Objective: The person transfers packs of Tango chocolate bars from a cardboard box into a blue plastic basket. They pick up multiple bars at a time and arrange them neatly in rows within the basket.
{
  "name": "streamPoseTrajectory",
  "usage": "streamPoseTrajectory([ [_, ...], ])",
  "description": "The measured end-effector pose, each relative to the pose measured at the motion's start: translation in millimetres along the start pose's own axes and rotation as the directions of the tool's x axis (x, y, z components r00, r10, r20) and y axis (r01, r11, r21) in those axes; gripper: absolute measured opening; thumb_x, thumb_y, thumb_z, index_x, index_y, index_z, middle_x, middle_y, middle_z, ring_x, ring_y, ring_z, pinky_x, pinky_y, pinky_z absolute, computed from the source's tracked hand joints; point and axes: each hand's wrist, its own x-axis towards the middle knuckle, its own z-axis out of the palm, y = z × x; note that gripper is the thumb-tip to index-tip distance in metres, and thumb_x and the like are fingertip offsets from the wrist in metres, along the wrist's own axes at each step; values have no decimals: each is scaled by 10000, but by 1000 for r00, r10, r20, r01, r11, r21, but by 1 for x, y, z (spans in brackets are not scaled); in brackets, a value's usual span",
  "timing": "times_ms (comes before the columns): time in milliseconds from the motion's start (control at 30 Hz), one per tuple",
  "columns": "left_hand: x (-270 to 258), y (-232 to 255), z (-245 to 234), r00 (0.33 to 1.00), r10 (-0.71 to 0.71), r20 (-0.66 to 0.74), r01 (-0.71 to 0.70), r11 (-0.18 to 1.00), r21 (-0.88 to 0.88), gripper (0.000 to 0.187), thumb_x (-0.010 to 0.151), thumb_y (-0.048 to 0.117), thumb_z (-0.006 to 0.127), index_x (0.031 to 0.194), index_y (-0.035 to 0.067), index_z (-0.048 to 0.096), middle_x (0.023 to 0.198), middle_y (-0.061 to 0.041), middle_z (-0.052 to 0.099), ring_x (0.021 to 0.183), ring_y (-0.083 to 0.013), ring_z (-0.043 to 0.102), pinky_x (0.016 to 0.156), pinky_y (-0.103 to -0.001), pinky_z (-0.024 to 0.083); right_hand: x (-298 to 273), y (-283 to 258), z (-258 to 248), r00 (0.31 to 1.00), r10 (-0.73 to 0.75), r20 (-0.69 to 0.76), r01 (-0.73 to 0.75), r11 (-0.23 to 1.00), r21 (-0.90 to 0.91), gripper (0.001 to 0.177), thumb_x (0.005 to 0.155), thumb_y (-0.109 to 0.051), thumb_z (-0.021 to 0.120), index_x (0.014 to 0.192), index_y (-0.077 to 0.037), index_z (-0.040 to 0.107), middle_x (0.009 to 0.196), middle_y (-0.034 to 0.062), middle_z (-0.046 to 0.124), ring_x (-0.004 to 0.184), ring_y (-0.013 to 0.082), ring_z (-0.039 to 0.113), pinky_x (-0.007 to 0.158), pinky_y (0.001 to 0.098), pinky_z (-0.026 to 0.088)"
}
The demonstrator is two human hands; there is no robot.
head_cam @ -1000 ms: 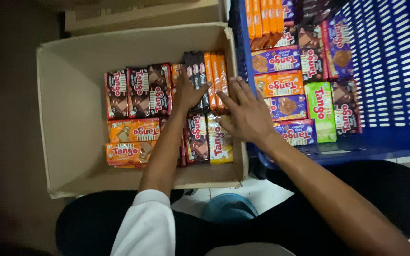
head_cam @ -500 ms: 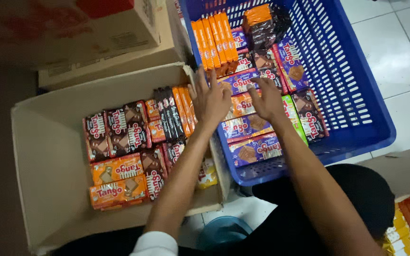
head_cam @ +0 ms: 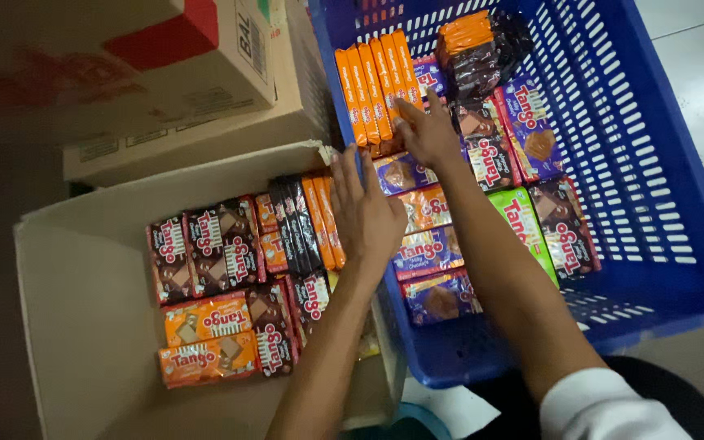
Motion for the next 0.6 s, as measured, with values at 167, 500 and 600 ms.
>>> streamPoseTrajectory([
  [167, 4, 7, -12, 996, -48, 77, 52, 998, -47, 791, 717, 106, 614, 1473, -74, 464, 1586, -275, 337, 1486, -552, 300, 1142, -610, 352, 26, 17, 14, 990, -45, -137, 30, 993, -113, 325, 988, -489, 660, 1220, -268, 713, 1449, 322, 475, 1129, 586, 627, 946, 582, 537],
  [500, 5, 10, -17, 984, -104, 147, 114, 991, -63, 797, 731, 113, 600, 1494, -65, 451, 1629, -259, 293, 1522, -529, 254, 1151, -598, 340, 51, 30, 9, 934, 357, 15, -352, 928, -121, 778, 838, -586, 766, 1460, -347, 366, 1201, 239, 654, 1112, 506, 672, 926, 605, 545],
  [600, 0, -3, 6, 992, -83, 93, 78, 996, 52, 886, 733, 220, 659, 1554, 13, 395, 1683, -149, 285, 1562, -413, 236, 1205, -566, 303, 47, 34, -1, 938, 341, -57, -340, 940, 38, 807, 778, -616, 742, 1429, -242, 448, 1146, 173, 731, 1020, 463, 687, 844, 585, 528],
])
